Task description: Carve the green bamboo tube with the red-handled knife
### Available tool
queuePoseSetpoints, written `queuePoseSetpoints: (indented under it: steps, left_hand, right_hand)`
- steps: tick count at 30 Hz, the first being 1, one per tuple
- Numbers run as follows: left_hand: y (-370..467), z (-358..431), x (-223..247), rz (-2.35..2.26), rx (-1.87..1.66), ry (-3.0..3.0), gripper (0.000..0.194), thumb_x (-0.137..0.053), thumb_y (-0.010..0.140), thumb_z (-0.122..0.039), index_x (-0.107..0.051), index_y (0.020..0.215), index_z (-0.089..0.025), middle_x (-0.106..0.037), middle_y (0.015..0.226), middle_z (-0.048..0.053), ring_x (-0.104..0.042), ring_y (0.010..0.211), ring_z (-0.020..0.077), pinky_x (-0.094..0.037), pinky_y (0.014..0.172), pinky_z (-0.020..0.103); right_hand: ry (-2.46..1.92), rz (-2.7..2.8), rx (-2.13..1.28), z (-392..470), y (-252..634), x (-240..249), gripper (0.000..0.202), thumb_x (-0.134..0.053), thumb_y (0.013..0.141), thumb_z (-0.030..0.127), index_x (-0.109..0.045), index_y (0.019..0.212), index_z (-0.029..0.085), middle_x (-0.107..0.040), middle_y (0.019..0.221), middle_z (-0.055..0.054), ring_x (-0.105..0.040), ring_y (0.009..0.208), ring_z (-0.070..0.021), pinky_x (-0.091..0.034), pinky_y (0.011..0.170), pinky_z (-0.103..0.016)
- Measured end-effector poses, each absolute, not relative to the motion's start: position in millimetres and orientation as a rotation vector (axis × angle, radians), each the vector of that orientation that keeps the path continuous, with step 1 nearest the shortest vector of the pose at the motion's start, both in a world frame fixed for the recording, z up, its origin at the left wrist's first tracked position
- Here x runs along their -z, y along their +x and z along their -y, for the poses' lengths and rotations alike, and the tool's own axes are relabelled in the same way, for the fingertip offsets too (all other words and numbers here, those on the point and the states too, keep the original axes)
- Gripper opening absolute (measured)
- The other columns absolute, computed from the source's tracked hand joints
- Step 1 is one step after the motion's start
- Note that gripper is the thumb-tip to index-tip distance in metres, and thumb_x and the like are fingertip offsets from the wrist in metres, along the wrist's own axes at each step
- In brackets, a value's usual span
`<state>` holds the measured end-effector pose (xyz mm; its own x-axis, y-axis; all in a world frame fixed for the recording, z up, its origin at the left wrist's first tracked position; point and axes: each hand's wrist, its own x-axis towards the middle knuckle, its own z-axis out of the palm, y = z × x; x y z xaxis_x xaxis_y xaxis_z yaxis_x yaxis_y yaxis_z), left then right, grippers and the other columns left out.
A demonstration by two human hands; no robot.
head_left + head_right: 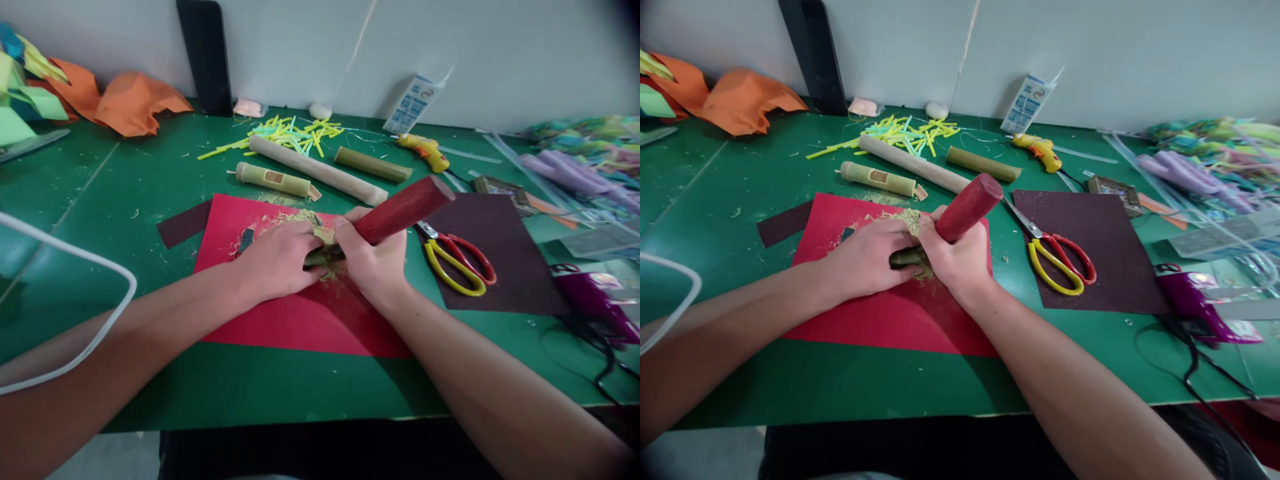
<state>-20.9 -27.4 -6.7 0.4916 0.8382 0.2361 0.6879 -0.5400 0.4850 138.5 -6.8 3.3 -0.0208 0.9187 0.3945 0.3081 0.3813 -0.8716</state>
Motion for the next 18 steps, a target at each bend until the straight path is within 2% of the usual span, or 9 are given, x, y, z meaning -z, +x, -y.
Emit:
queuePoseSetpoints:
  steps: [8,18]
  left_hand:
    - [-22.0,25.5,6.3,-1.288,-0.629,2.424,0.019,-0.069,0.086,-0.031,-0.074,0.101,-0.022,-0.068,0.109,0.006,-0.066,0.105,0.0242,-0.054,0.092,0.039]
    - [-21.7,24.7,4.4,-1.314,-0.562,2.470,0.020,-0.068,0.085,-0.033,-0.074,0.098,-0.019,-0.067,0.099,0.006,-0.066,0.096,0.0233,-0.054,0.084,0.036]
  right_hand:
    - [-1.120,1.545,-0.719,6.2,137.9,-0.2,0.022,-0.060,0.074,0.022,-0.051,0.053,0.021,-0.047,0.052,0.004,-0.044,0.052,-0.0099,-0.037,0.049,-0.025]
    - [-1.078,1.624,-0.840,10.3,144.8,-0.2,0.024,-0.059,0.071,0.018,-0.049,0.049,0.021,-0.045,0.049,0.005,-0.041,0.048,-0.0090,-0.034,0.047,-0.026]
